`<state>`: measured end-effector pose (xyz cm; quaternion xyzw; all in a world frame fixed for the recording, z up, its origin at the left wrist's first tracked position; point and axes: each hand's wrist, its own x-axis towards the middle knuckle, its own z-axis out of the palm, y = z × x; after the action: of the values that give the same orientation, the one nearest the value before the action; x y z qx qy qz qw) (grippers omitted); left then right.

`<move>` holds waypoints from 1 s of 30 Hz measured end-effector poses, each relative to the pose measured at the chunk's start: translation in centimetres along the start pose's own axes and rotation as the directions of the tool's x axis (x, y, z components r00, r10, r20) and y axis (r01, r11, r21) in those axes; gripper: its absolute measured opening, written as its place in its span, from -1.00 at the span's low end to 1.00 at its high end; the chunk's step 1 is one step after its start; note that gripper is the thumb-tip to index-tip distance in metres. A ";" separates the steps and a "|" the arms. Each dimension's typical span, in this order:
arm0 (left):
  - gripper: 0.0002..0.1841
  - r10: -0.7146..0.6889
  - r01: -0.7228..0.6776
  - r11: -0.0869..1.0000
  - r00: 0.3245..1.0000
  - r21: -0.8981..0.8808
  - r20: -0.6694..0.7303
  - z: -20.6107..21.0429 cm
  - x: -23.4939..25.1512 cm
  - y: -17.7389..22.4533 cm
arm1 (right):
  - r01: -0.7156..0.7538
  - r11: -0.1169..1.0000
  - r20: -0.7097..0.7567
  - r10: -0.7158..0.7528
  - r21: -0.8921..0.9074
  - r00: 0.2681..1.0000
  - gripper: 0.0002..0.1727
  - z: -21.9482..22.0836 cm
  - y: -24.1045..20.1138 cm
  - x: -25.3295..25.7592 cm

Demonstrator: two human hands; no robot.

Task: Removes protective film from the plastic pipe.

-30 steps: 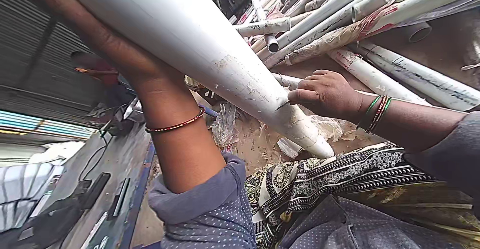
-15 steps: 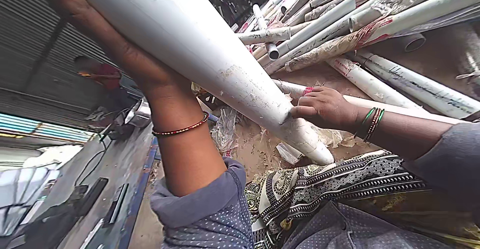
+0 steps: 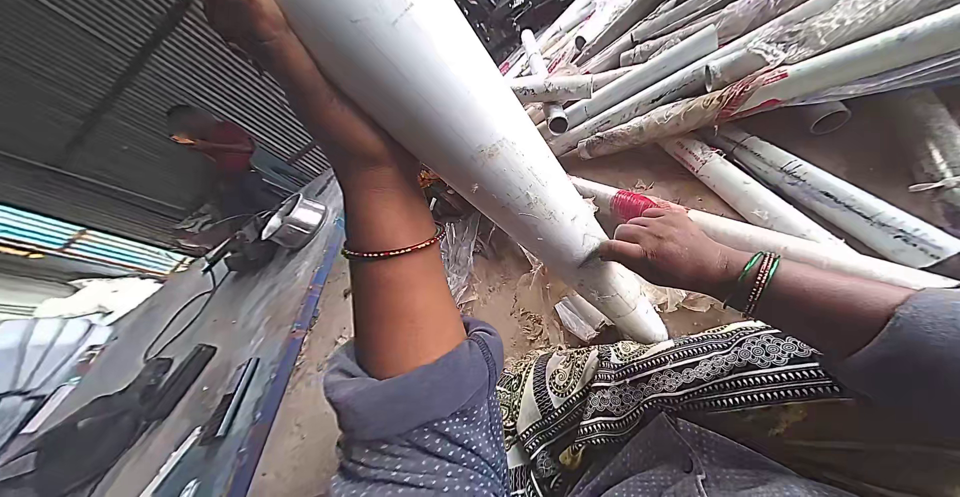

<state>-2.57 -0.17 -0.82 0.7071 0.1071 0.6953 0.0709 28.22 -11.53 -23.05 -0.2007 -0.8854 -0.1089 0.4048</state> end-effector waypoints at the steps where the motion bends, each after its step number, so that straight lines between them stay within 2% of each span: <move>1: -0.46 -0.015 0.015 0.999 1.000 -0.053 -0.014 0.1 -0.1 -0.6 | -0.010 1.000 0.005 0.010 -0.004 1.000 -0.75 -0.1 -0.2 -0.3; 3: -0.48 -0.042 0.042 0.993 0.999 -0.108 -0.004 0.4 -0.1 -1.2 | -0.028 0.999 -0.062 0.028 -0.014 0.998 -0.74 -1.1 -0.6 0.6; 6: -0.50 -0.072 0.070 0.995 0.997 -0.066 -0.021 1.0 -0.2 -1.6 | -0.047 0.997 -0.169 0.038 -0.053 0.985 -0.75 -3.1 -0.8 3.6; 9: -0.50 -0.092 0.087 0.993 0.993 -0.077 -0.075 1.5 0.2 -1.9 | -0.043 0.996 -0.142 0.032 -0.072 0.989 -0.74 -3.0 -0.7 4.3; 12: -0.45 -0.086 0.084 0.993 0.996 -0.083 -0.023 1.3 -0.1 -2.3 | -0.044 0.997 -0.116 0.036 -0.060 0.993 -0.76 -1.4 -0.6 1.8; 14: -0.49 -0.064 0.064 0.994 0.998 -0.089 0.003 2.1 -0.5 -0.5 | -0.057 0.997 -0.077 0.053 -0.050 0.996 -0.74 -1.2 -1.0 0.5; 15: -0.52 -0.103 0.101 0.992 0.994 -0.076 -0.028 3.6 -0.8 2.1 | -0.058 0.997 -0.056 0.056 -0.041 0.997 -0.73 -1.2 -1.3 0.3; 17: -0.55 -0.287 0.288 0.958 0.949 -0.018 -0.131 7.1 -0.8 8.0 | -0.056 0.998 -0.071 0.053 -0.034 0.996 -0.71 -1.7 -1.8 0.9; 18: -0.55 -0.318 0.318 0.948 0.939 -0.019 -0.132 7.7 -0.8 9.1 | -0.058 0.998 -0.103 0.055 -0.025 0.993 -0.71 -2.3 -2.0 1.8; 22: -0.54 -0.285 0.283 0.959 0.954 -0.028 -0.092 7.9 -0.9 9.2 | -0.059 0.995 -0.132 0.049 -0.077 0.990 -0.72 -3.4 -2.3 4.5; 28: -0.61 -0.275 0.274 0.962 0.956 -0.017 -0.099 7.6 -0.9 9.1 | -0.033 0.996 0.022 0.035 -0.082 0.999 -0.71 -1.2 -2.1 0.4; 30: -0.59 -0.287 0.287 0.958 0.953 -0.010 -0.101 7.6 -0.9 9.1 | -0.029 0.996 0.021 0.031 -0.079 0.999 -0.71 -1.4 -2.4 0.2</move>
<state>5.45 -8.78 0.40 0.6480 0.2139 0.7125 0.1638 27.97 -14.13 -22.08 -0.2311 -0.8817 -0.1356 0.3884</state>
